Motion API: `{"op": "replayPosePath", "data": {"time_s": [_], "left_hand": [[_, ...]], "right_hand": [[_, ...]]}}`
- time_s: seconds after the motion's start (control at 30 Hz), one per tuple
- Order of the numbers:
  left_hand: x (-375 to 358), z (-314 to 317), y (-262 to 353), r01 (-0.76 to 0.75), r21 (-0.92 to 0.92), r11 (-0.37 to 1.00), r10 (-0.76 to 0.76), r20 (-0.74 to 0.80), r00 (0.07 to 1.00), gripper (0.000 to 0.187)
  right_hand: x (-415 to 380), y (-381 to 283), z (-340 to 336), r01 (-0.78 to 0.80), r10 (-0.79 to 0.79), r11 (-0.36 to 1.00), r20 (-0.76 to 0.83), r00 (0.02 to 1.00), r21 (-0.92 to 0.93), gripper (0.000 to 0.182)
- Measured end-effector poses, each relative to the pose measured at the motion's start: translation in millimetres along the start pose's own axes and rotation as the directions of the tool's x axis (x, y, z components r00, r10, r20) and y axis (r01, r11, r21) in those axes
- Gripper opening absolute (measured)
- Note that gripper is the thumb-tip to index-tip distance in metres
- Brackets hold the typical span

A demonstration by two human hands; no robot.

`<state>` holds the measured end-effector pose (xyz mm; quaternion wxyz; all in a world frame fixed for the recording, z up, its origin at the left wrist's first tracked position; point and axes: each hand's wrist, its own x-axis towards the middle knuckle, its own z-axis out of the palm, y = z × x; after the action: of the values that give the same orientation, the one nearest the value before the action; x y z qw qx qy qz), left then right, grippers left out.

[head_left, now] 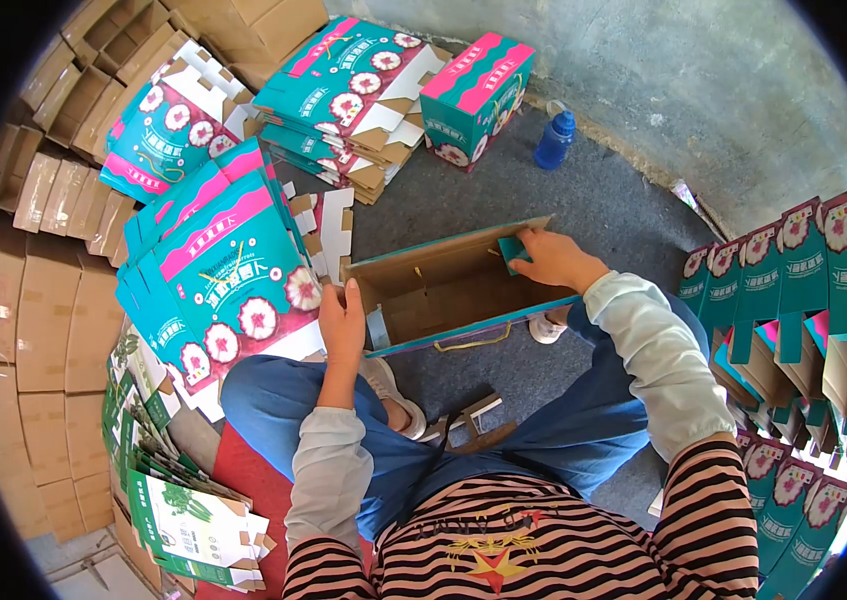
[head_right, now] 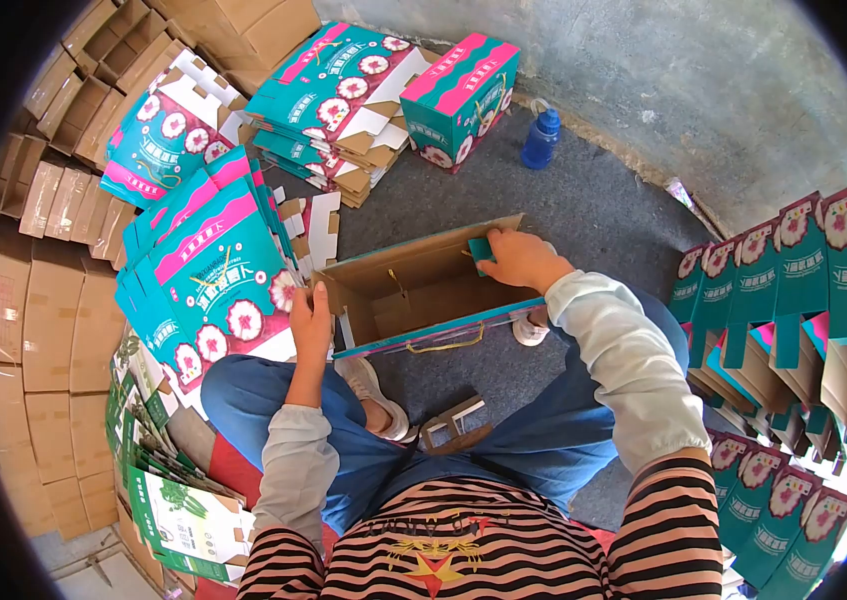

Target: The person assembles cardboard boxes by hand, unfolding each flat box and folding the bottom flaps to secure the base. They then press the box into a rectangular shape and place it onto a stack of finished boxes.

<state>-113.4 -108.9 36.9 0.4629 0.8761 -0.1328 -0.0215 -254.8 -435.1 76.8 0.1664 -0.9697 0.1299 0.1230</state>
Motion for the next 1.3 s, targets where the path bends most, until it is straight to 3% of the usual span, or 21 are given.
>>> {"op": "replayPosePath", "data": {"time_s": [0.07, 0.13, 0.3, 0.4, 0.5, 0.63, 0.73, 0.83, 0.87, 0.93, 1.03, 1.13, 1.23, 1.3], "left_hand": [[-2.4, 0.7, 3.8, -0.065, 0.119, 0.991, 0.067, -0.014, 0.998, 0.035], [-3.0, 2.7, 9.1, -0.096, 0.126, 0.987, 0.098, -0.012, 0.995, 0.039], [-5.5, -3.9, 30.1, -0.158, 0.172, 0.972, 0.150, 0.057, 0.987, 0.049], [-4.6, -3.3, 29.2, -0.068, 0.058, 0.996, 0.065, 0.044, 0.997, 0.049], [6.7, -1.3, 14.5, 0.035, 0.065, 0.997, -0.038, 0.051, 0.998, 0.046], [5.0, 2.9, 14.3, -0.293, 0.327, 0.898, 0.297, 0.040, 0.954, 0.038], [-7.3, 4.9, 31.8, -0.337, 0.360, 0.870, 0.292, 0.173, 0.940, 0.040], [-11.3, 0.7, 42.0, -0.419, 0.281, 0.863, 0.312, 0.357, 0.880, 0.044], [-11.6, 3.5, 37.4, -0.385, 0.280, 0.880, 0.247, 0.424, 0.871, 0.057], [-13.5, 2.7, 36.6, -0.441, 0.312, 0.842, 0.239, 0.516, 0.822, 0.065], [-18.4, 3.3, 32.3, -0.489, 0.361, 0.794, 0.227, 0.570, 0.789, 0.071], [-19.3, 2.0, 30.2, -0.424, 0.366, 0.828, 0.160, 0.571, 0.805, 0.069], [-18.0, -0.9, 31.3, -0.370, 0.337, 0.866, 0.116, 0.583, 0.804, 0.065], [-17.0, -3.5, 31.1, -0.351, 0.304, 0.886, 0.116, 0.587, 0.801, 0.062]], "right_hand": [[2.9, 1.2, 6.0, -0.017, 0.022, 0.996, -0.063, 0.998, 0.083, 0.056], [2.9, 5.7, 7.9, -0.013, 0.030, 0.985, -0.094, 0.995, 0.170, 0.059], [-1.3, 5.0, 16.5, -0.010, 0.027, 0.990, -0.120, 0.992, 0.138, 0.058], [-3.7, 4.7, 17.6, -0.030, 0.045, 0.992, -0.120, 0.992, 0.122, 0.057], [-4.1, 5.0, 22.5, -0.026, 0.044, 0.992, -0.148, 0.988, 0.121, 0.056], [-5.4, 6.4, 23.8, 0.000, 0.045, 0.979, -0.212, 0.976, 0.206, 0.052], [-5.2, 2.3, 22.3, 0.004, 0.060, 0.966, -0.238, 0.969, 0.259, 0.049], [-6.1, 3.2, 19.1, 0.019, 0.043, 0.960, -0.218, 0.975, 0.278, 0.049], [-6.4, 3.1, 18.0, -0.001, 0.055, 0.961, -0.188, 0.981, 0.276, 0.048], [-4.8, 2.7, 16.4, -0.037, 0.074, 0.962, -0.130, 0.989, 0.269, 0.048], [2.1, 14.0, 26.8, 0.021, 0.032, 0.966, -0.202, 0.979, 0.257, 0.047], [14.2, 22.2, 18.4, -0.037, 0.092, 0.920, -0.122, 0.988, 0.391, 0.056], [0.0, 1.8, -12.9, -0.283, 0.368, 0.577, 0.066, 0.928, 0.766, 0.073], [4.1, 6.9, -9.5, -0.331, 0.432, 0.509, 0.097, 0.897, 0.794, 0.082]]}}
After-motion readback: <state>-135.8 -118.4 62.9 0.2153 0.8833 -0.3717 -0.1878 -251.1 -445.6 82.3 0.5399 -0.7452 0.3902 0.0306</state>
